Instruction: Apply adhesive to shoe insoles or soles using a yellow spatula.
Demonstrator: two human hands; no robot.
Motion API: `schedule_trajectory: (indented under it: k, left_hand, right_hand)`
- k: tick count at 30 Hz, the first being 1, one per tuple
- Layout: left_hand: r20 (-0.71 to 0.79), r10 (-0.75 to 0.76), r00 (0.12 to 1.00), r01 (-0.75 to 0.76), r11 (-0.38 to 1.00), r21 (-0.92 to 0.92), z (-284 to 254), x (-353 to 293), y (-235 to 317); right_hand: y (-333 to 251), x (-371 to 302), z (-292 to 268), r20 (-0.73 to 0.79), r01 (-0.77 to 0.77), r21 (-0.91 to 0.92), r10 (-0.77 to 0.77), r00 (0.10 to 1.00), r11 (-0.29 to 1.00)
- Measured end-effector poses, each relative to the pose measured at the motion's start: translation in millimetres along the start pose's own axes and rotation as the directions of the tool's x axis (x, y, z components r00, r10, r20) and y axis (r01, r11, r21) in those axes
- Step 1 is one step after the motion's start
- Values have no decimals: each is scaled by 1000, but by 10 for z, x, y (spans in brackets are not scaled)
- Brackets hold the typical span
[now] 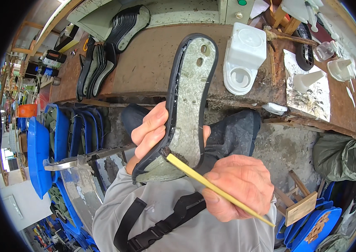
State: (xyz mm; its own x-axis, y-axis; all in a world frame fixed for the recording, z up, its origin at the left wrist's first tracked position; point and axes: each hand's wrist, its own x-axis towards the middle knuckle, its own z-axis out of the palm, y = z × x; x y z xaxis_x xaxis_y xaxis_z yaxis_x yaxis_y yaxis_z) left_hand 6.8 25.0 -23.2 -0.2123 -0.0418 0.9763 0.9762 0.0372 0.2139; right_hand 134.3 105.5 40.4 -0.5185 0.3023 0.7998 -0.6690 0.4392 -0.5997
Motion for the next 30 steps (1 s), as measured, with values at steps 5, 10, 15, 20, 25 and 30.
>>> schedule_trajectory:
  k: [5, 10, 15, 20, 25, 30]
  left_hand:
    - [97, 21, 995, -20, 1000, -14, -43, 9, -63]
    - [105, 3, 994, -10, 998, 61, 10, 0, -45]
    - [133, 101, 986, -126, 971, 201, -6, 26, -74]
    - [49, 32, 998, -30, 999, -42, 12, 30, -123]
    - [-3, 56, 998, -56, 997, -45, 44, 46, -111]
    - [-73, 85, 994, -88, 995, -44, 83, 59, -31]
  right_hand:
    - [-4, -61, 98, 20, 57, -24, -56, 998, 998]
    - [4, -83, 180, 44, 185, -86, -182, 982, 979]
    - [4, -129, 310, 98, 229, -69, -222, 970, 971]
    - [18, -110, 163, 74, 27, 96, -34, 997, 995]
    - [-39, -7, -28, -79, -358, 111, 367, 927, 927]
    - [8, 88, -131, 1, -389, -11, 389, 921, 921]
